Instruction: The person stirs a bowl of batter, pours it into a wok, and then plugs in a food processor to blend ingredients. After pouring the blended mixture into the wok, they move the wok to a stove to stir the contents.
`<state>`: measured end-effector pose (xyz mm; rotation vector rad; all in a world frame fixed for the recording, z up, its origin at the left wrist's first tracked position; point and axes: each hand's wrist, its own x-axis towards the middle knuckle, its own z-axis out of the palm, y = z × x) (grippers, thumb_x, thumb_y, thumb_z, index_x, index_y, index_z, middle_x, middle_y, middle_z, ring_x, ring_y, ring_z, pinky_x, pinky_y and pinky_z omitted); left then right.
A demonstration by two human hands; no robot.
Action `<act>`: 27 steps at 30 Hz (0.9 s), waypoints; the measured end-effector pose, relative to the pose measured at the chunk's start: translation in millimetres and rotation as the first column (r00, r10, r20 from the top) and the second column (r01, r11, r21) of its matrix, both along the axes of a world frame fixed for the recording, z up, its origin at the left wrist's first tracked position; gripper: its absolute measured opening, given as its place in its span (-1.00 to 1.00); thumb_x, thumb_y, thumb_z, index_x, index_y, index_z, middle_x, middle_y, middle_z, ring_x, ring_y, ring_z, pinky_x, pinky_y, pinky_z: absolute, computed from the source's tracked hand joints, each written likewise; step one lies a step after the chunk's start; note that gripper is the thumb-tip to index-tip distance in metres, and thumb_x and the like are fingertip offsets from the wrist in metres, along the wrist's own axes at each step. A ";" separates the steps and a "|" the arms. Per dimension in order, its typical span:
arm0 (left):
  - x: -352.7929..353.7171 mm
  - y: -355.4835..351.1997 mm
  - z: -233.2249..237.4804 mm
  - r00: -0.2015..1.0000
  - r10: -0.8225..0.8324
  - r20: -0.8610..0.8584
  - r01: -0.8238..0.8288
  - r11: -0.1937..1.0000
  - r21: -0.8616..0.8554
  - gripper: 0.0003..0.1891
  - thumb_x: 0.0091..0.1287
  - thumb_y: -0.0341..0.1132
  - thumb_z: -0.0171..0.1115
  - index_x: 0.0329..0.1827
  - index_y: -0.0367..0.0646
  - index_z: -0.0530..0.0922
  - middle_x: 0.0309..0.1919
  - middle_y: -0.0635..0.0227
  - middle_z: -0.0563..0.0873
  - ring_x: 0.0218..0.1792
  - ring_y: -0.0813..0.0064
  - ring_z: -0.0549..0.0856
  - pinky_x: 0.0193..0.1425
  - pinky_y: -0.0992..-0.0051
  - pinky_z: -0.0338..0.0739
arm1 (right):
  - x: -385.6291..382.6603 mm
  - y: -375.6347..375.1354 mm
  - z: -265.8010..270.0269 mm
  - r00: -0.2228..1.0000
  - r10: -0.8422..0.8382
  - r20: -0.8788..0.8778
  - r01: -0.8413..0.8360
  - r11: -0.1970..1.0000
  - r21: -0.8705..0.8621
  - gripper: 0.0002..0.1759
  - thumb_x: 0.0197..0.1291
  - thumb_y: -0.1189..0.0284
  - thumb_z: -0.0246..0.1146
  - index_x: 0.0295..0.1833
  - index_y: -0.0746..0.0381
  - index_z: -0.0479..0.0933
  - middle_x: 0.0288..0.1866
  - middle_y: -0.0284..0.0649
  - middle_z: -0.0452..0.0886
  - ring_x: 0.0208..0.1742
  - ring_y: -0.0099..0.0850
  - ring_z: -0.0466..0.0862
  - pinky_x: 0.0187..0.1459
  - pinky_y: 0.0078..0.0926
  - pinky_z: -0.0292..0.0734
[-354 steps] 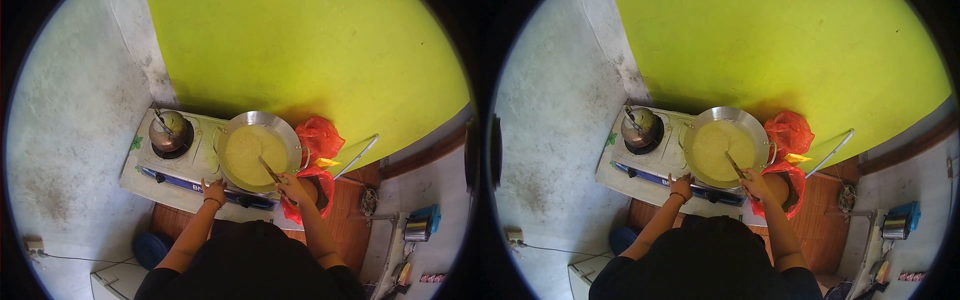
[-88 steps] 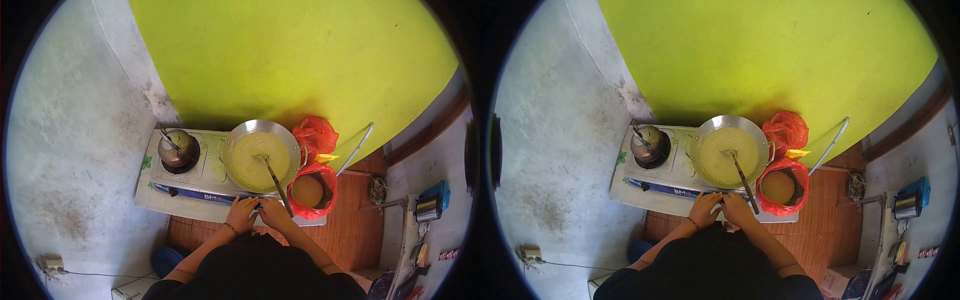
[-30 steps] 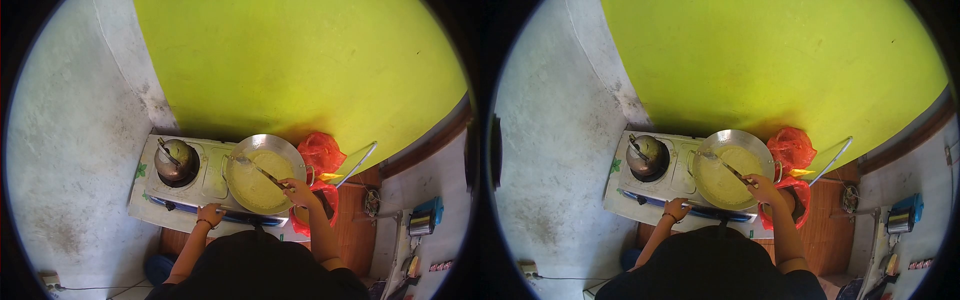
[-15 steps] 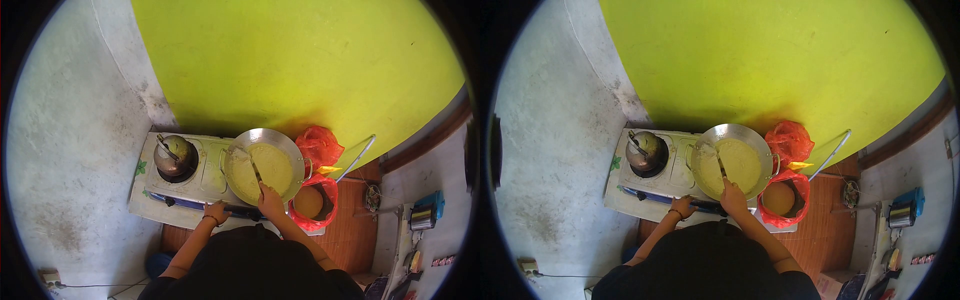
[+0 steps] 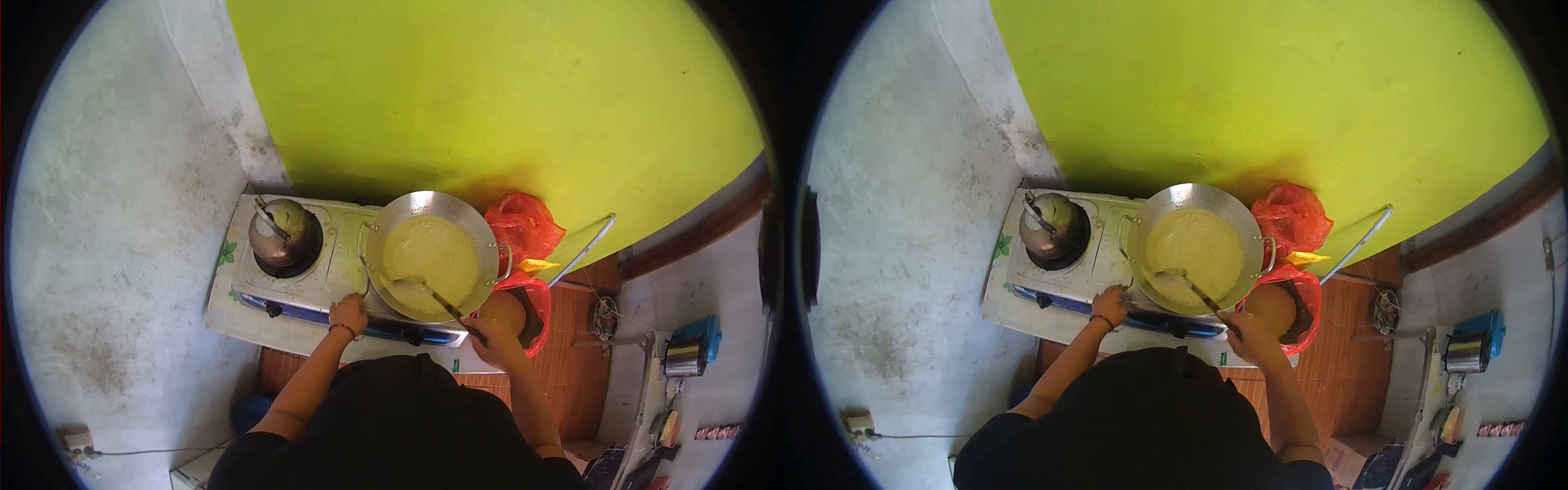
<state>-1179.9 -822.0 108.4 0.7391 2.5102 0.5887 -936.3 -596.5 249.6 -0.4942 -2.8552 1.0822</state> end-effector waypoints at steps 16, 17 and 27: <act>-21.3 29.8 45.4 0.923 0.215 -0.318 -0.121 0.949 0.292 -0.23 0.04 -0.55 0.16 0.40 0.29 0.36 0.34 0.23 0.29 0.23 0.23 0.44 0.39 -0.02 0.05 | -23.4 -21.5 -15.3 0.998 -0.042 -0.037 0.043 0.999 0.019 -0.51 0.01 0.52 0.27 0.15 0.20 0.52 -0.25 0.01 0.62 -0.22 -0.06 0.64 -0.17 -0.18 0.53; -19.7 30.5 45.5 0.924 0.225 -0.310 -0.133 0.947 0.292 -0.23 0.04 -0.54 0.16 0.40 0.29 0.36 0.35 0.22 0.27 0.24 0.23 0.43 0.40 -0.02 0.04 | -19.4 -18.0 -5.7 0.999 -0.046 0.008 0.046 0.999 -0.014 -0.50 0.00 0.52 0.27 0.15 0.20 0.52 -0.25 0.01 0.62 -0.23 -0.07 0.64 -0.17 -0.19 0.53; -28.3 36.6 49.2 0.913 0.241 -0.329 -0.153 0.950 0.272 -0.24 -0.03 -0.54 0.15 0.33 0.33 0.44 0.39 0.28 0.21 0.29 0.18 0.38 0.43 -0.12 -0.10 | -17.3 -21.5 -5.3 0.982 -0.189 0.002 0.189 0.981 -0.046 -0.50 0.00 0.54 0.26 0.15 0.22 0.49 -0.26 0.05 0.63 -0.20 -0.01 0.64 -0.14 -0.15 0.53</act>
